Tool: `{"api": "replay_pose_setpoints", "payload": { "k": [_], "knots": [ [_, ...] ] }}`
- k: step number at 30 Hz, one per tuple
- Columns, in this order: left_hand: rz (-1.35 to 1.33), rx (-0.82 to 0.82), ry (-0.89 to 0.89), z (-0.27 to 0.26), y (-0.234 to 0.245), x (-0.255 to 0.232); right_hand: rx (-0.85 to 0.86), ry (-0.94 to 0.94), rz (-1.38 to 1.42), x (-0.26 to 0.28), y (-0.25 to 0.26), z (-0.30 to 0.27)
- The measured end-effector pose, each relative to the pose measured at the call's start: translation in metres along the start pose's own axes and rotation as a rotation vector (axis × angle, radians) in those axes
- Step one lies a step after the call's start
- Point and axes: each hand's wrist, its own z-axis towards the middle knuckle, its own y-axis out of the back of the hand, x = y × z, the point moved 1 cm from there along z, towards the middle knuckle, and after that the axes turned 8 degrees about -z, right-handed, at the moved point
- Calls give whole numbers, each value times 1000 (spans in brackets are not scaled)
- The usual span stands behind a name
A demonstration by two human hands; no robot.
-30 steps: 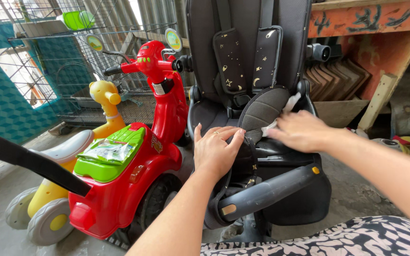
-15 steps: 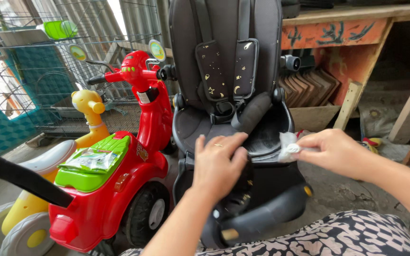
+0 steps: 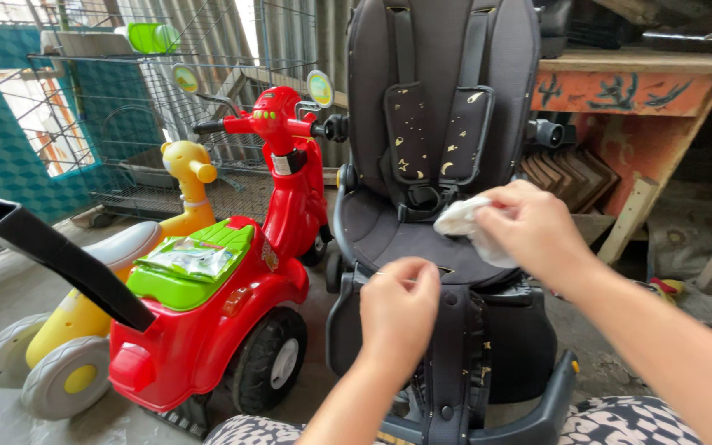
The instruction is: The person wipes the seat, harness, tray, and frame of a black baby stroller using a white cloth. They clean the fabric and plastic parts systematically, including the safety bar and side panels.
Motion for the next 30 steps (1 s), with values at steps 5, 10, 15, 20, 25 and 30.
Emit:
{"api": "replay_pose_setpoints", "payload": {
  "k": [5, 10, 15, 20, 25, 30],
  "knots": [
    [-574, -105, 635, 29, 39, 14, 299, 103, 306, 78, -62, -12],
    [-536, -412, 523, 36, 92, 44, 309, 95, 262, 97, -88, 2],
    [-441, -544, 419, 37, 120, 61, 150, 448, -336, 78, -100, 0],
    [-24, -570, 231, 46, 111, 57, 192, 283, -562, 47, -89, 22],
    [319, -458, -162, 57, 65, 43, 279, -156, -237, 17, -58, 41],
    [500, 240, -151, 60, 8, 36, 159, -236, -108, -2, -57, 30]
  ]
}}
